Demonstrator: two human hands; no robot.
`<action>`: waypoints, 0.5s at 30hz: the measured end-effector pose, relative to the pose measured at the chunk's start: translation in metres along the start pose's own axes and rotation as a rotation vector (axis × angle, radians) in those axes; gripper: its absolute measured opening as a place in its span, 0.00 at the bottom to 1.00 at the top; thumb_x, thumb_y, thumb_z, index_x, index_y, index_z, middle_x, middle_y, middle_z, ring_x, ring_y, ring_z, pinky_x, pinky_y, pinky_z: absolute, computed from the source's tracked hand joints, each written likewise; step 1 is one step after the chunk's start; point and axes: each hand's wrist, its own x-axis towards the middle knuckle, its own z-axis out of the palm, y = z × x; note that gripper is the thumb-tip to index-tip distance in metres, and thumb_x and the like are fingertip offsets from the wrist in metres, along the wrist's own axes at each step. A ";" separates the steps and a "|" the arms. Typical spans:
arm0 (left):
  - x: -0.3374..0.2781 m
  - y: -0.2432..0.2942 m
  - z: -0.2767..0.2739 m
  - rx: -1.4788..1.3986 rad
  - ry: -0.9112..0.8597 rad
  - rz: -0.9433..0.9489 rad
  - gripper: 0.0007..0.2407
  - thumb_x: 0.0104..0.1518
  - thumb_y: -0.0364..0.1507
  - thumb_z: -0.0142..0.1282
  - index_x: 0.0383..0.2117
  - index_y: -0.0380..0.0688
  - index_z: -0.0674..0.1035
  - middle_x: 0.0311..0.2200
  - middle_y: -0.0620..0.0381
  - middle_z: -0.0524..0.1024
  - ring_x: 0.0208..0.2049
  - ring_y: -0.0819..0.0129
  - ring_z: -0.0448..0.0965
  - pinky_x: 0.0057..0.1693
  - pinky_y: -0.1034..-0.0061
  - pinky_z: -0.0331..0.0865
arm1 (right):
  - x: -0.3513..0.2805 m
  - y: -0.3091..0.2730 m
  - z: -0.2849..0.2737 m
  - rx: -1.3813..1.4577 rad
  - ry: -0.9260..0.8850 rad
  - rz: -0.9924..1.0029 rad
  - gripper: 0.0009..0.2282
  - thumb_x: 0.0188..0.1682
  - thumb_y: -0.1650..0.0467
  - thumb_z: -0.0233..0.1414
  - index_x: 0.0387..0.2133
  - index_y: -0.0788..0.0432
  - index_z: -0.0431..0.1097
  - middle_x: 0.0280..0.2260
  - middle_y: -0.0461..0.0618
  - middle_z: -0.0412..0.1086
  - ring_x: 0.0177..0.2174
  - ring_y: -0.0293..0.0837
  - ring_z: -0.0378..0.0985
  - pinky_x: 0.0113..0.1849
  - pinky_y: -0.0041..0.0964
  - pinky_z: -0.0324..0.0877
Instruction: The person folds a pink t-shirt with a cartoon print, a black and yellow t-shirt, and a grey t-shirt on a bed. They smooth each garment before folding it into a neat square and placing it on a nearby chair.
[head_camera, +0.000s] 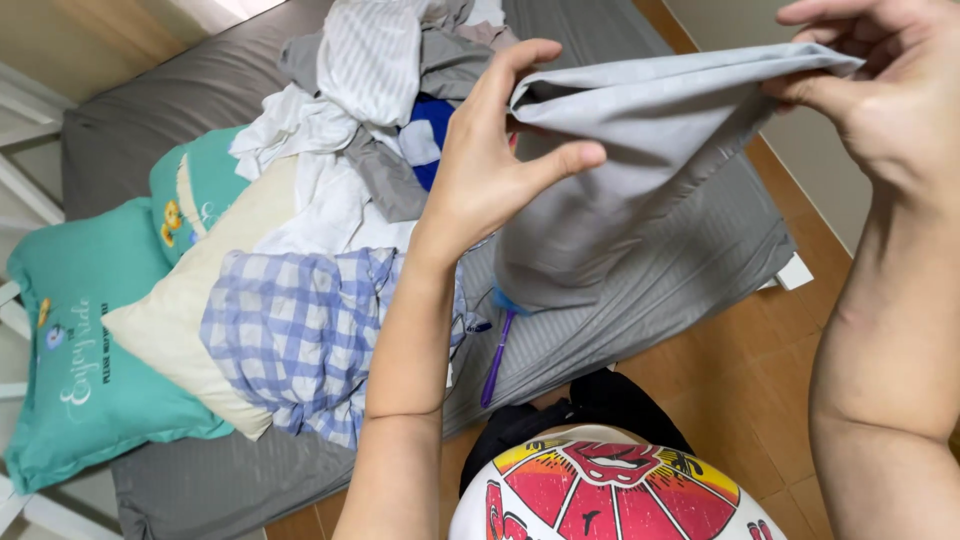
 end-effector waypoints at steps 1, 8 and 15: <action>0.003 -0.017 0.010 -0.005 -0.003 0.001 0.18 0.56 0.26 0.63 0.50 0.36 0.71 0.45 0.48 0.75 0.46 0.53 0.76 0.49 0.69 0.69 | 0.007 0.019 -0.010 -0.003 0.004 0.002 0.14 0.50 0.85 0.58 0.47 0.65 0.73 0.37 0.49 0.74 0.37 0.38 0.80 0.43 0.29 0.78; 0.058 -0.154 0.101 0.352 0.126 -0.168 0.12 0.48 0.19 0.61 0.40 0.43 0.80 0.32 0.51 0.75 0.34 0.56 0.78 0.44 0.68 0.71 | 0.088 0.128 -0.067 -0.195 -0.123 -0.079 0.05 0.56 0.84 0.59 0.42 0.71 0.71 0.40 0.55 0.73 0.36 0.45 0.79 0.37 0.37 0.75; 0.141 -0.266 0.169 0.203 0.404 -0.065 0.12 0.48 0.28 0.69 0.35 0.36 0.80 0.30 0.53 0.80 0.32 0.62 0.77 0.41 0.70 0.70 | 0.163 0.165 -0.086 0.228 -0.028 0.110 0.03 0.59 0.75 0.53 0.43 0.63 0.71 0.39 0.45 0.72 0.37 0.35 0.78 0.32 0.32 0.80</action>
